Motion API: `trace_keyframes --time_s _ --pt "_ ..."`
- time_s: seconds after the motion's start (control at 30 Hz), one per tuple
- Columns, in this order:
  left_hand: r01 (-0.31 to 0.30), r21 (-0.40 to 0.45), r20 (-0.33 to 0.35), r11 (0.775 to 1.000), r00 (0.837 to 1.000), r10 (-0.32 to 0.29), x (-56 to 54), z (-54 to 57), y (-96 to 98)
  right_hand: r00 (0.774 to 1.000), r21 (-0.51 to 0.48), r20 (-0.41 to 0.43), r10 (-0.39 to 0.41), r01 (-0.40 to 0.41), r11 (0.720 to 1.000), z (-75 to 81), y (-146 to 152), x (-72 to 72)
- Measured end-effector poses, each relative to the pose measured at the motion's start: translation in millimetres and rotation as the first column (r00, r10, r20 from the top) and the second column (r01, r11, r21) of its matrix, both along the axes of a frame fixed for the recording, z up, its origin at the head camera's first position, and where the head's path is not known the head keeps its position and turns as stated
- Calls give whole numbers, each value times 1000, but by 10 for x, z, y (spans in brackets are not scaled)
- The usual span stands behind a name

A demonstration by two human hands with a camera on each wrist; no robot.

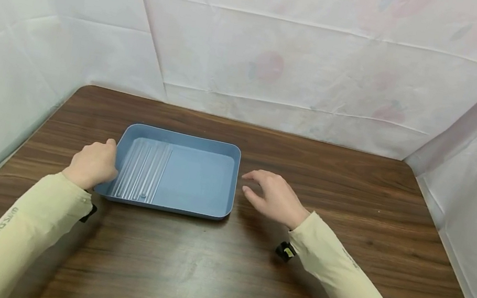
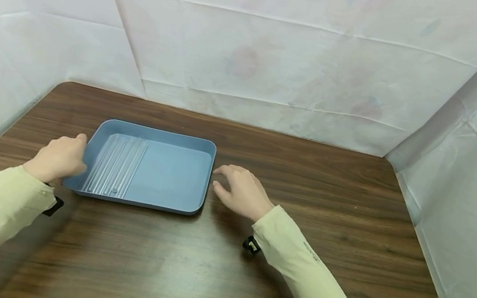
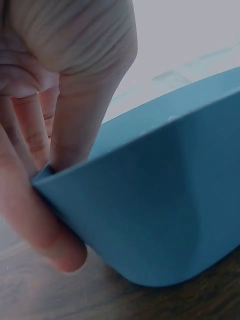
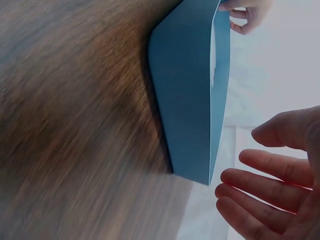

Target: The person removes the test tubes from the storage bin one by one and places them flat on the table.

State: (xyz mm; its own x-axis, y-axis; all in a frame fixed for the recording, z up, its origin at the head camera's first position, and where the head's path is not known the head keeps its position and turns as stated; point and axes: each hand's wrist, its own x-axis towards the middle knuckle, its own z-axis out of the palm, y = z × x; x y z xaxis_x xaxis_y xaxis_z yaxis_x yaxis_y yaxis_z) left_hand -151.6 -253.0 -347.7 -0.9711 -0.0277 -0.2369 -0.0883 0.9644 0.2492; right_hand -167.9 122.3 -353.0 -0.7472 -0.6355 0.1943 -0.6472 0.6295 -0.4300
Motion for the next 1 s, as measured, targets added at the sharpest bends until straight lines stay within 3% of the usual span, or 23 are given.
trace_keyframes --time_s 0.33,0.77,1.0 --pt "-1 -7 -8 1000 1000 1 1 4 24 999 -15 28 -15 15 1000 38 -230 -10" --pt "3 -11 4 1000 1000 -3 -15 -13 23 996 33 91 18 -21 999 138 -518 -49" --pt "3 -2 9 1000 1000 -3 -12 -6 -8 985 21 170 19 -23 1000 156 -747 -75"
